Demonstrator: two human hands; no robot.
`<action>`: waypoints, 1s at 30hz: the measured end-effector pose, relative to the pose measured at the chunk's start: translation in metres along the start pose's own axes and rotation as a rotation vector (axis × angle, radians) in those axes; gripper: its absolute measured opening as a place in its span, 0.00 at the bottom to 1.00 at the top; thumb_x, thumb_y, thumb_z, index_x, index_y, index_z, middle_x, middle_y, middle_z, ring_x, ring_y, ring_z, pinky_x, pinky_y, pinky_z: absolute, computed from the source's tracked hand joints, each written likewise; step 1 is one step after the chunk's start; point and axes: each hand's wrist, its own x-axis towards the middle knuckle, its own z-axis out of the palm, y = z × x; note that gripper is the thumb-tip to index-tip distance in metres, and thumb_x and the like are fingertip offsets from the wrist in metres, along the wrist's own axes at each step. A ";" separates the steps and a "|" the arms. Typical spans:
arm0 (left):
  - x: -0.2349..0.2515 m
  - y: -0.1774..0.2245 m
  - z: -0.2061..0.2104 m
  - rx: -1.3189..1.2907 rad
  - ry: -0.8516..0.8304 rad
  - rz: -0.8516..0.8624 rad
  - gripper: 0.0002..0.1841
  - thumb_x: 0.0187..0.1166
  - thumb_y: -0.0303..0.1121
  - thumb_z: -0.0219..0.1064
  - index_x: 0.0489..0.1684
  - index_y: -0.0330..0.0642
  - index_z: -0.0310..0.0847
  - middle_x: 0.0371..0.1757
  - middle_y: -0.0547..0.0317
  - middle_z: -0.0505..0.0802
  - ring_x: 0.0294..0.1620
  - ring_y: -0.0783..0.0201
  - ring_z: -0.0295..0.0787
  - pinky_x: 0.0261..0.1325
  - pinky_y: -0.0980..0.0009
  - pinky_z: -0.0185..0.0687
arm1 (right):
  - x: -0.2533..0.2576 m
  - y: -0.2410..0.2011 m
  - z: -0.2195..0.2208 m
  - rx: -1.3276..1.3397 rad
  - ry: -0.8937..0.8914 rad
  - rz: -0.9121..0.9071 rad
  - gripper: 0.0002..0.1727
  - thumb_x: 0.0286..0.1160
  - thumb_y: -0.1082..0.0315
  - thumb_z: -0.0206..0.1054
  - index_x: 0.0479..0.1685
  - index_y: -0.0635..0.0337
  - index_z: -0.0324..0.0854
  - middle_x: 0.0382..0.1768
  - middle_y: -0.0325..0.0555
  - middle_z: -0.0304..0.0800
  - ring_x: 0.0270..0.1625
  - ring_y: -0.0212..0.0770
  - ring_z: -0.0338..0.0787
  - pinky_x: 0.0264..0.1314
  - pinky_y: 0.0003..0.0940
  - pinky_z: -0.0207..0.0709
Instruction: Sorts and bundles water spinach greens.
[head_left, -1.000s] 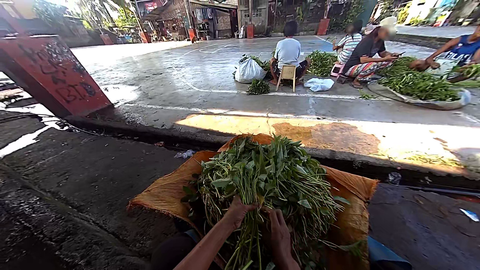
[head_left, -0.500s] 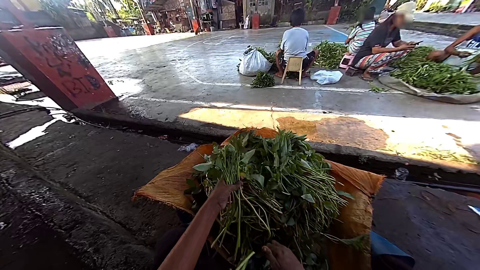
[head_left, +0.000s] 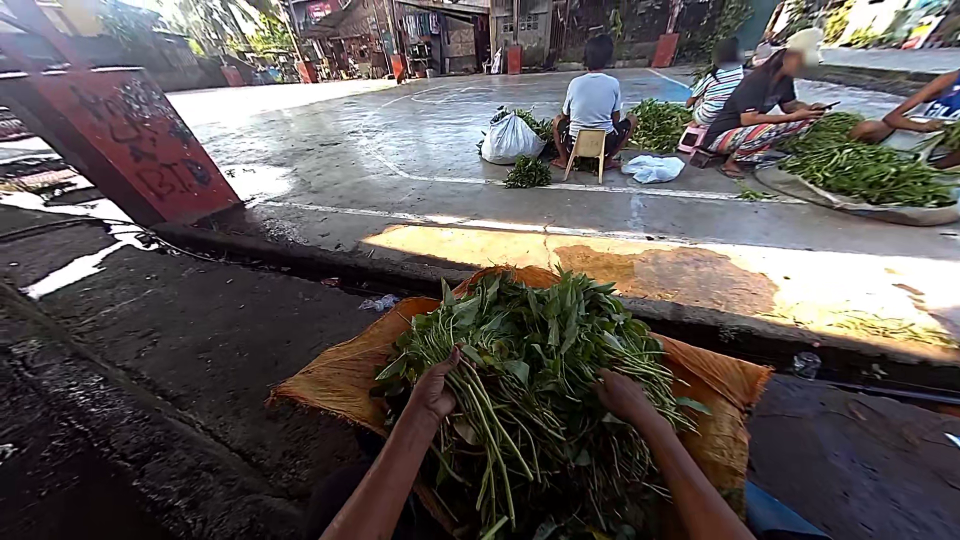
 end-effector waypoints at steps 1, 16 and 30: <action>0.000 -0.001 0.000 -0.011 0.001 0.012 0.08 0.90 0.30 0.55 0.53 0.38 0.78 0.33 0.53 0.89 0.31 0.62 0.90 0.37 0.68 0.90 | -0.007 -0.005 -0.004 0.033 0.006 -0.041 0.26 0.92 0.55 0.53 0.72 0.67 0.79 0.66 0.67 0.85 0.73 0.64 0.82 0.80 0.61 0.68; -0.003 -0.013 0.004 -0.001 -0.164 -0.032 0.13 0.87 0.21 0.55 0.63 0.40 0.78 0.39 0.54 0.91 0.38 0.60 0.93 0.50 0.63 0.92 | -0.085 -0.027 -0.046 1.018 0.778 -0.476 0.18 0.85 0.67 0.55 0.65 0.58 0.85 0.37 0.27 0.86 0.29 0.18 0.77 0.32 0.14 0.72; -0.018 -0.029 0.011 0.202 -0.353 -0.128 0.15 0.78 0.15 0.64 0.59 0.34 0.72 0.42 0.49 0.94 0.38 0.58 0.94 0.46 0.62 0.93 | -0.115 -0.088 0.107 0.799 0.362 -0.666 0.15 0.74 0.72 0.68 0.55 0.71 0.90 0.37 0.52 0.91 0.34 0.31 0.85 0.41 0.27 0.81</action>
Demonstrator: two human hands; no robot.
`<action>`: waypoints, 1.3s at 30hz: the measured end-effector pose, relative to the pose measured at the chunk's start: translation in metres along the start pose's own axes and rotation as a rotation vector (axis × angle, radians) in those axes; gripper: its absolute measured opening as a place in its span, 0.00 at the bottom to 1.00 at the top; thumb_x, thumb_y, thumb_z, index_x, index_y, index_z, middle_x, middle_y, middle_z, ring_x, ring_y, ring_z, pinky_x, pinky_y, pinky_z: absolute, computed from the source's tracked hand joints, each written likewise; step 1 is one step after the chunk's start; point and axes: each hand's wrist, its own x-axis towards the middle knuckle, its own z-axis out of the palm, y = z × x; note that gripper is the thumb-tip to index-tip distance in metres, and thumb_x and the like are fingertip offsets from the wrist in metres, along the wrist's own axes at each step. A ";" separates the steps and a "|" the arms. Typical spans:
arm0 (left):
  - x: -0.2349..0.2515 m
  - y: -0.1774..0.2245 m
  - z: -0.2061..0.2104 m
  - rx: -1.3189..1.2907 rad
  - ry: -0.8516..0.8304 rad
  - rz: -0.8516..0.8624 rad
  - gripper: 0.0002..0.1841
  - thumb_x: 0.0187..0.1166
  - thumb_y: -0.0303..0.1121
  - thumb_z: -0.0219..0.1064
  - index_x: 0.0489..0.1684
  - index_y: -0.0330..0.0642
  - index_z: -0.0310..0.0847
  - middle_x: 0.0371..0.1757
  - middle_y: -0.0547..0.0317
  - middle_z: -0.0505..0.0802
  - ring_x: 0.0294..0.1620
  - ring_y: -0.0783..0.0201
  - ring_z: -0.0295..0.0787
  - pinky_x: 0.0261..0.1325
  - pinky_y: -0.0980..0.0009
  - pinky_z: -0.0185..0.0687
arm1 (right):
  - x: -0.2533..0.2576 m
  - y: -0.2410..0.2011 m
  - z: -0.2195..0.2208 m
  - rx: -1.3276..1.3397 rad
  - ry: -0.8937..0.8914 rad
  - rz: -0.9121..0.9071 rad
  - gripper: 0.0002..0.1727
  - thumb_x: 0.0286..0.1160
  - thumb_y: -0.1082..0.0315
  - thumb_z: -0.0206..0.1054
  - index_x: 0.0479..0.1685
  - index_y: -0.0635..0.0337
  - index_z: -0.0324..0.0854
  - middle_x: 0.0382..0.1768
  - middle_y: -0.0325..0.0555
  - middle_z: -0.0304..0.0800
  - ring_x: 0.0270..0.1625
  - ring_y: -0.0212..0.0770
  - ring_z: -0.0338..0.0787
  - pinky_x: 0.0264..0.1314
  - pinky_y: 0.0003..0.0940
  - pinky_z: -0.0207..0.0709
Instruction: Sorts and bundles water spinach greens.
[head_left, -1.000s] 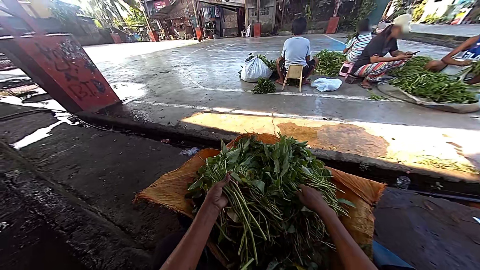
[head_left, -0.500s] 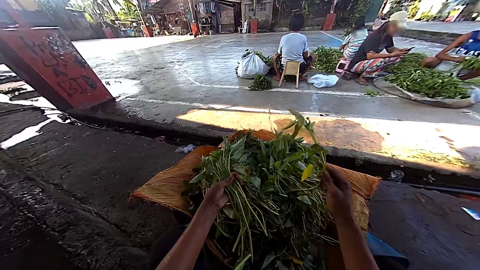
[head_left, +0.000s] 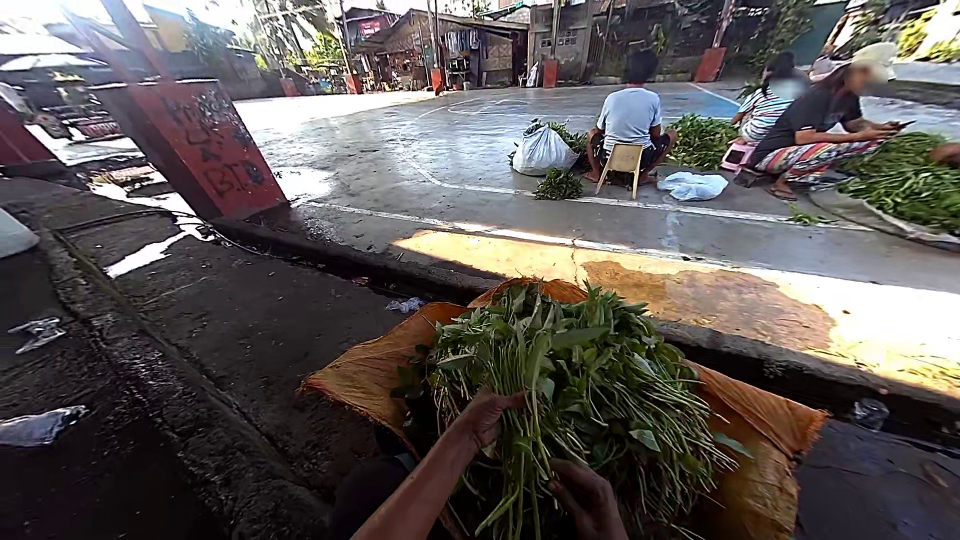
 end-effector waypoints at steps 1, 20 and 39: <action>0.000 0.000 0.000 -0.007 -0.008 0.002 0.15 0.76 0.14 0.64 0.58 0.33 0.73 0.41 0.49 0.94 0.38 0.57 0.94 0.46 0.62 0.93 | -0.001 0.000 0.004 0.016 -0.007 0.024 0.15 0.75 0.72 0.67 0.56 0.71 0.89 0.39 0.52 0.91 0.35 0.31 0.86 0.42 0.27 0.82; -0.001 -0.020 0.006 0.309 0.080 0.109 0.28 0.66 0.16 0.77 0.66 0.31 0.71 0.50 0.54 0.91 0.50 0.67 0.91 0.57 0.69 0.89 | 0.076 -0.030 0.016 0.148 0.310 0.412 0.29 0.70 0.57 0.76 0.63 0.71 0.80 0.56 0.56 0.86 0.49 0.40 0.87 0.52 0.36 0.83; 0.007 0.000 -0.002 0.334 0.264 0.092 0.22 0.71 0.20 0.76 0.62 0.29 0.75 0.46 0.49 0.92 0.43 0.63 0.92 0.51 0.68 0.90 | 0.018 -0.041 -0.011 -0.436 -0.332 0.466 0.24 0.86 0.58 0.62 0.72 0.64 0.76 0.58 0.60 0.88 0.57 0.60 0.91 0.62 0.61 0.81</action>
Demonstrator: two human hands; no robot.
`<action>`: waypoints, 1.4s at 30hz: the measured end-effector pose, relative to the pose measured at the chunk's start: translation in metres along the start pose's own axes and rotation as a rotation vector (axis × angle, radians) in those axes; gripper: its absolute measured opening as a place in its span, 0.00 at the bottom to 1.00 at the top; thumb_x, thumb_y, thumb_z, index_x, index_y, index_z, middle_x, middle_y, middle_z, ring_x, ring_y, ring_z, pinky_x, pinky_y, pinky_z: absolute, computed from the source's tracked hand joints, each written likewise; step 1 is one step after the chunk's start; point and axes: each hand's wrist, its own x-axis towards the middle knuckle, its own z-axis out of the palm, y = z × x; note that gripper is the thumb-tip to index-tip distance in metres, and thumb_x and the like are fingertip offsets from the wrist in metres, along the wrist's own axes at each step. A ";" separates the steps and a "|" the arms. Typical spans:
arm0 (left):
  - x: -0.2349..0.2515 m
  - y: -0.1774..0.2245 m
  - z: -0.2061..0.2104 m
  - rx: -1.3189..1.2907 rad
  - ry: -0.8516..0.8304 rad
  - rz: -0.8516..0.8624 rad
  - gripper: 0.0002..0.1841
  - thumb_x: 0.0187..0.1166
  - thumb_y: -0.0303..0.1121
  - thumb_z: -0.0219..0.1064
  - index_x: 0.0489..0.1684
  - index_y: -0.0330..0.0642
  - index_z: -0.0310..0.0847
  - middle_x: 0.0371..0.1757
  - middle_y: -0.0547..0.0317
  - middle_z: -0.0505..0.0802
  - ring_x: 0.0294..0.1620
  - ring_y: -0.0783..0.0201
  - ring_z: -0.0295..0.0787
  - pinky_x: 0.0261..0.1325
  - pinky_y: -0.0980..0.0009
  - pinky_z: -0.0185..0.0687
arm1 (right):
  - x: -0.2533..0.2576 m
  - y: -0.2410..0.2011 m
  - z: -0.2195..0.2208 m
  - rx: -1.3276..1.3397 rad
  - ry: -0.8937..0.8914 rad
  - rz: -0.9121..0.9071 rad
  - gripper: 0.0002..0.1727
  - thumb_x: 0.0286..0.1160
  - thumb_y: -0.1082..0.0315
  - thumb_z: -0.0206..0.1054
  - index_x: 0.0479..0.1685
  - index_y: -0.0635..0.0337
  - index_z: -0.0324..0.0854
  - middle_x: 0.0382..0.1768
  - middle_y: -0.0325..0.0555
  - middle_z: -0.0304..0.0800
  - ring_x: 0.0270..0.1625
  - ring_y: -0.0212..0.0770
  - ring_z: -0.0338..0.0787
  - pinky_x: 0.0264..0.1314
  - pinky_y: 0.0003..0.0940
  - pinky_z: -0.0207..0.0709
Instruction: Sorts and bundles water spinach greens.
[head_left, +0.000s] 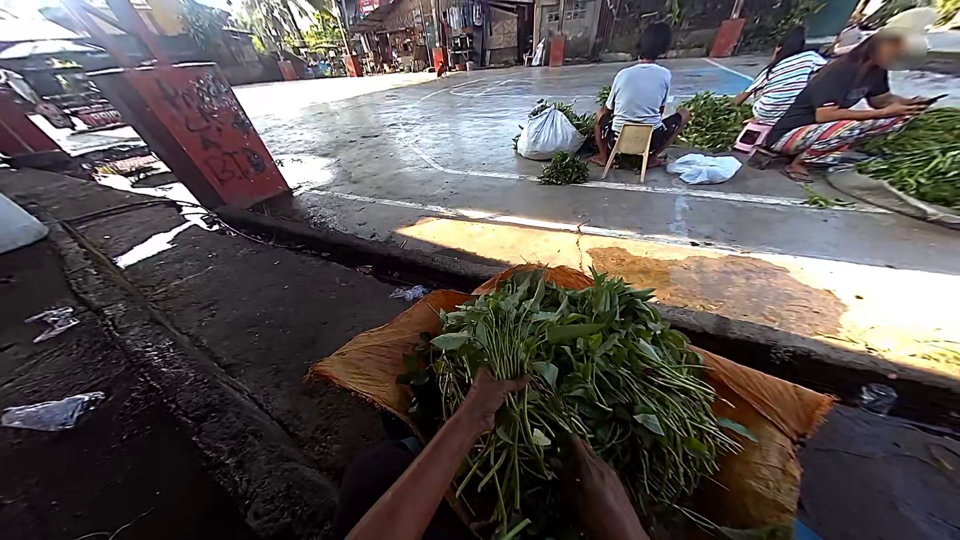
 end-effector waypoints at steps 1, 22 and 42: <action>0.001 -0.001 -0.001 -0.021 -0.008 0.002 0.22 0.71 0.20 0.75 0.62 0.29 0.75 0.46 0.49 0.92 0.43 0.62 0.92 0.51 0.68 0.90 | 0.012 -0.006 0.002 0.092 0.035 -0.043 0.23 0.88 0.58 0.58 0.72 0.64 0.76 0.58 0.58 0.88 0.57 0.55 0.91 0.63 0.56 0.82; 0.007 0.001 -0.010 -0.091 0.154 0.021 0.26 0.70 0.18 0.75 0.67 0.30 0.72 0.50 0.45 0.91 0.47 0.58 0.91 0.55 0.64 0.87 | 0.039 -0.009 0.032 0.785 0.023 -0.019 0.13 0.86 0.61 0.60 0.32 0.57 0.75 0.19 0.33 0.74 0.20 0.28 0.76 0.27 0.26 0.74; 0.005 0.005 -0.013 -0.350 -0.121 -0.064 0.18 0.78 0.15 0.64 0.65 0.34 0.73 0.44 0.48 0.92 0.43 0.56 0.92 0.54 0.59 0.90 | 0.048 -0.011 0.042 0.573 0.223 0.005 0.34 0.93 0.50 0.26 0.27 0.56 0.73 0.19 0.34 0.65 0.24 0.31 0.69 0.32 0.33 0.68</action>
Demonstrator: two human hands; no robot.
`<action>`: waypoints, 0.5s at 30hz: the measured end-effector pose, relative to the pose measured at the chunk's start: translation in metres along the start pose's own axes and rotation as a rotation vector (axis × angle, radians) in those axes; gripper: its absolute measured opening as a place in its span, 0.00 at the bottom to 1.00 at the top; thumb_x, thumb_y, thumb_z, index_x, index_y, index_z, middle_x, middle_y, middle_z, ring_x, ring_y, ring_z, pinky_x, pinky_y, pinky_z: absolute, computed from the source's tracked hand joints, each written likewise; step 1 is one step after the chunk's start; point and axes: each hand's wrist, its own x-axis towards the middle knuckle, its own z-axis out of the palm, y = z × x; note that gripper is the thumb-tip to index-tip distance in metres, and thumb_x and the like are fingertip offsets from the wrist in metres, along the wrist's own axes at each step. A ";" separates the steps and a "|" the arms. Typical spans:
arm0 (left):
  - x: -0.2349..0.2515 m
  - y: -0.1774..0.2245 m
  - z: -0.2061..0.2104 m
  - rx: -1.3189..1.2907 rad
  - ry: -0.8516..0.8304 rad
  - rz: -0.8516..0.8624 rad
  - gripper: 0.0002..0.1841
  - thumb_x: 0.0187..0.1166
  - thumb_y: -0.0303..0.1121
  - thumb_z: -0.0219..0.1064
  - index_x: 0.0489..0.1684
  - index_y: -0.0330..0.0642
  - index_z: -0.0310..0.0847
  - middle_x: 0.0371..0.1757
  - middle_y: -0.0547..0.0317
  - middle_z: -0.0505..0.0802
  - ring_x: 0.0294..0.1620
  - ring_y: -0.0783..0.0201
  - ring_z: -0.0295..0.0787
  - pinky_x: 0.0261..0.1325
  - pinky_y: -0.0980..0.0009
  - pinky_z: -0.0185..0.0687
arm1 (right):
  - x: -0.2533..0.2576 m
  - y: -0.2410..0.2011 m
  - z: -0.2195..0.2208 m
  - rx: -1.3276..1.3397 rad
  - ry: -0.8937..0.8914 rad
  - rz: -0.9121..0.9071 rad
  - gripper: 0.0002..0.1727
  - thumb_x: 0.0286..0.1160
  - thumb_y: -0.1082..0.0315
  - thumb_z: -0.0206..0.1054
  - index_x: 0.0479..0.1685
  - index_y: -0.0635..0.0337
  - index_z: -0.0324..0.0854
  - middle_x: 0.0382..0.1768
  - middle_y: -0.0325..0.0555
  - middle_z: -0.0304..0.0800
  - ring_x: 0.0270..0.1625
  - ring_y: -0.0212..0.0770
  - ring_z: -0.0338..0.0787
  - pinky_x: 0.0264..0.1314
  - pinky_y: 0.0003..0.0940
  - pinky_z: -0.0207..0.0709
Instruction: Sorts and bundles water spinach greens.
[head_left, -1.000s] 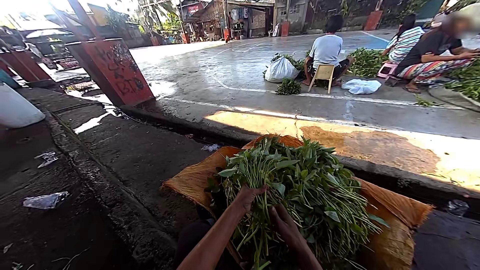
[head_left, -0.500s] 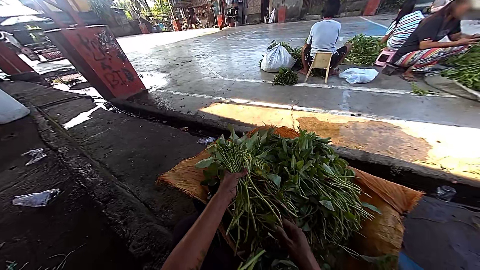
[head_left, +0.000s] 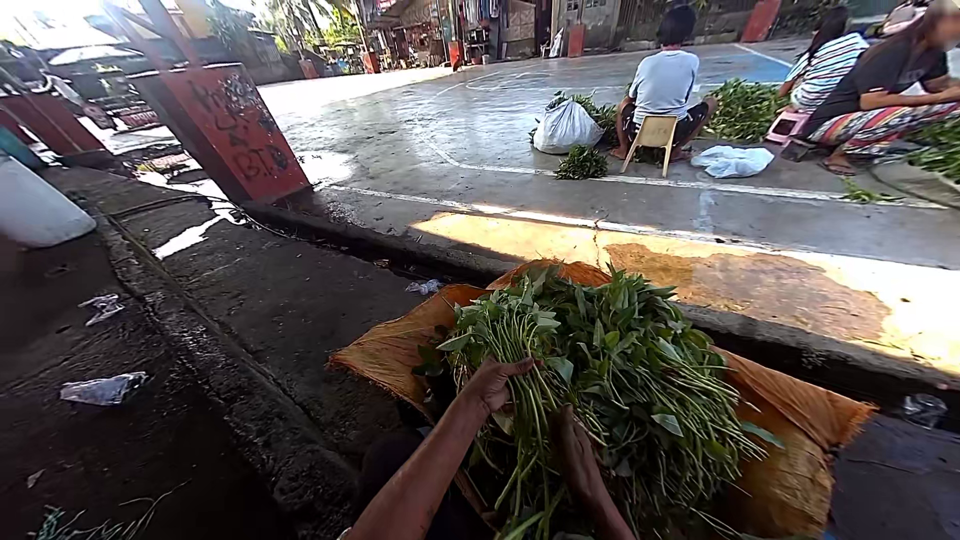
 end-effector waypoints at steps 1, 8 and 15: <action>-0.002 0.001 0.001 -0.019 -0.041 0.001 0.16 0.77 0.13 0.63 0.61 0.35 0.74 0.42 0.49 0.92 0.42 0.56 0.93 0.55 0.58 0.91 | -0.002 -0.001 0.002 0.106 -0.018 0.040 0.34 0.94 0.51 0.25 0.26 0.55 0.72 0.19 0.32 0.64 0.22 0.29 0.67 0.30 0.29 0.67; 0.002 -0.008 0.006 0.094 0.069 0.081 0.18 0.74 0.10 0.65 0.60 0.32 0.78 0.40 0.50 0.91 0.35 0.58 0.91 0.48 0.62 0.91 | -0.029 0.017 -0.010 0.496 0.020 0.272 0.25 0.95 0.61 0.35 0.41 0.58 0.80 0.15 0.28 0.69 0.15 0.23 0.66 0.17 0.19 0.64; 0.005 -0.007 0.003 0.054 0.151 0.157 0.14 0.75 0.12 0.65 0.55 0.33 0.78 0.42 0.50 0.90 0.36 0.58 0.90 0.46 0.62 0.90 | -0.035 0.061 -0.048 -0.487 -0.061 0.136 0.21 0.92 0.62 0.51 0.57 0.70 0.85 0.54 0.65 0.89 0.59 0.63 0.89 0.65 0.63 0.77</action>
